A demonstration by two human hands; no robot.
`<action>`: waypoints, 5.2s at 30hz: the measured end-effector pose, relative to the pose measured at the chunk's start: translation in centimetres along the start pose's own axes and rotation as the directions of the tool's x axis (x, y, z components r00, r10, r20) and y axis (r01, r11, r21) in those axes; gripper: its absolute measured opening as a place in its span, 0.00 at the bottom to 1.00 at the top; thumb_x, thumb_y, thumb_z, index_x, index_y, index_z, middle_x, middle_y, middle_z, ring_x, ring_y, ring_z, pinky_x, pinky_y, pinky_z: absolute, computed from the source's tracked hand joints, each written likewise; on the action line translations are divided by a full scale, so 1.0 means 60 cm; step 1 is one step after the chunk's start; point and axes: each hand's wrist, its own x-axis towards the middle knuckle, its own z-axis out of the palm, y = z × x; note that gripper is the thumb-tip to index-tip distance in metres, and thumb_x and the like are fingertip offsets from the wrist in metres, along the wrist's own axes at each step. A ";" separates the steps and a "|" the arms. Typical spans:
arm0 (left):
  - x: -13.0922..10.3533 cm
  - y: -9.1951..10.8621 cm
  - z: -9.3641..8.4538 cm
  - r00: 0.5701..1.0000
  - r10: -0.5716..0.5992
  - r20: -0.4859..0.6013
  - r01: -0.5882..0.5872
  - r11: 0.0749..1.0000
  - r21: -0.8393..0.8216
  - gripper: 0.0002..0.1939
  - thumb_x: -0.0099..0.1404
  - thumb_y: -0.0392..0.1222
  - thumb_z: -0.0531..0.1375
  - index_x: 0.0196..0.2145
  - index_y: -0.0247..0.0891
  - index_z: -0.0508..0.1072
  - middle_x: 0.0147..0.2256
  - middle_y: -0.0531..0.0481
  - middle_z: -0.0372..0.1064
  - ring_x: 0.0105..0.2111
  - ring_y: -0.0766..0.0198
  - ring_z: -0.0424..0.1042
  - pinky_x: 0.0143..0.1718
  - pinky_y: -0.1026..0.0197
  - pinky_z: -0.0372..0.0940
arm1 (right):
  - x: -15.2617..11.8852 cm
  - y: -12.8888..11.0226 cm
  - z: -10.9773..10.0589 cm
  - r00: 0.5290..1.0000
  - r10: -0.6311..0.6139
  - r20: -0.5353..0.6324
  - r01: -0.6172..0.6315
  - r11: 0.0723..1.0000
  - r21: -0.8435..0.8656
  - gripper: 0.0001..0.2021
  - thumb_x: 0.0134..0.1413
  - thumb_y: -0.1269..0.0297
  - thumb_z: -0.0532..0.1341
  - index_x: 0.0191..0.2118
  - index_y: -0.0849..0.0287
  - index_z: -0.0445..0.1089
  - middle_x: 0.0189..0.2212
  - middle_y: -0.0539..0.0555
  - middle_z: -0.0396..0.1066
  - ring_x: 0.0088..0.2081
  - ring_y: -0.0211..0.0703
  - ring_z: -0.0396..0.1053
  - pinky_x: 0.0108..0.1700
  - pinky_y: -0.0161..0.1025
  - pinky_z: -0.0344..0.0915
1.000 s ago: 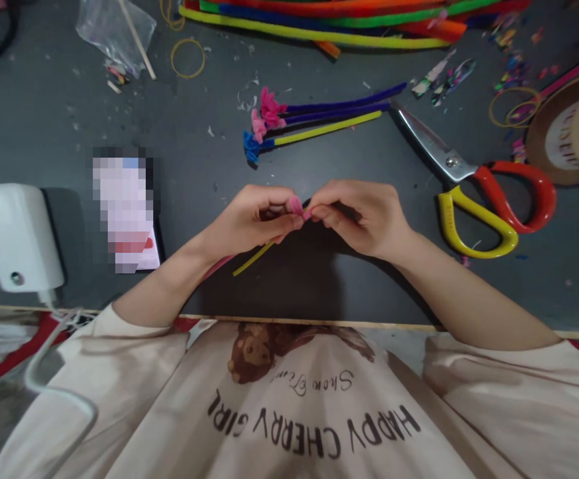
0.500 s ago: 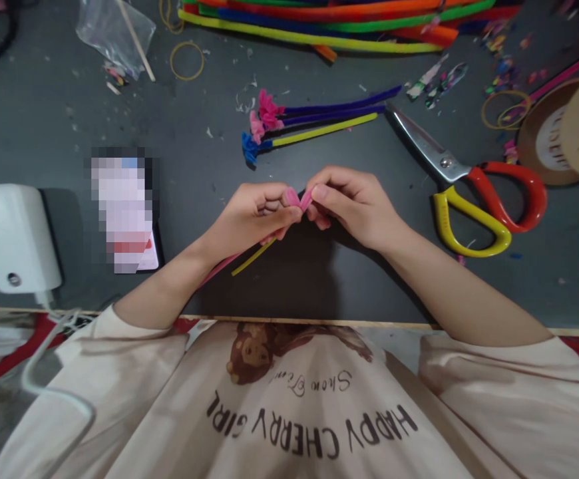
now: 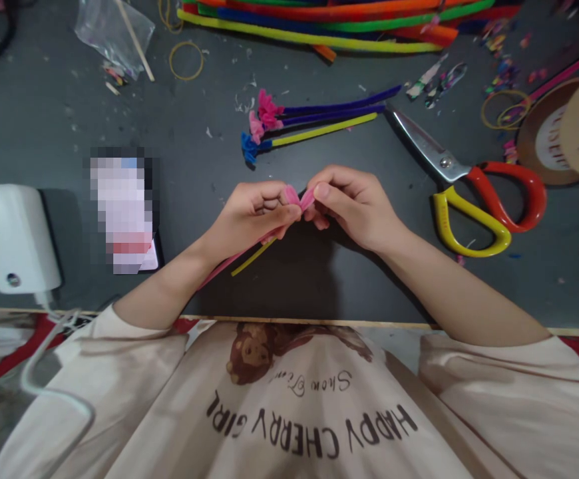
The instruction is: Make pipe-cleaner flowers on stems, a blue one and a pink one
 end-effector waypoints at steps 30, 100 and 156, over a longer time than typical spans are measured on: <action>-0.001 -0.018 -0.003 0.932 0.348 -0.103 -0.262 0.843 0.470 0.17 0.68 0.48 0.55 0.24 0.38 0.67 0.19 0.56 0.61 0.19 0.74 0.57 0.22 0.66 0.53 | -0.002 -0.014 0.006 0.996 0.056 -0.073 -0.068 0.984 -0.165 0.19 0.49 0.50 0.68 0.24 0.60 0.65 0.16 0.43 0.64 0.16 0.25 0.59 0.17 0.26 0.54; 0.000 -0.013 0.004 0.986 0.166 0.024 -0.167 0.955 0.244 0.09 0.62 0.38 0.59 0.24 0.36 0.66 0.19 0.57 0.60 0.18 0.77 0.56 0.18 0.72 0.52 | -0.021 0.005 -0.021 0.819 -0.480 0.315 0.269 -0.164 -0.949 0.19 0.68 0.60 0.48 0.27 0.56 0.68 0.17 0.46 0.62 0.21 0.34 0.57 0.28 0.37 0.52; 0.000 -0.017 0.005 0.935 0.241 -0.260 -0.157 0.938 0.308 0.17 0.64 0.52 0.61 0.24 0.40 0.64 0.19 0.58 0.59 0.19 0.74 0.57 0.21 0.64 0.54 | -0.002 -0.022 -0.015 0.991 0.127 -0.034 -0.131 0.972 -0.194 0.13 0.54 0.53 0.65 0.34 0.59 0.69 0.20 0.45 0.67 0.17 0.28 0.61 0.18 0.29 0.57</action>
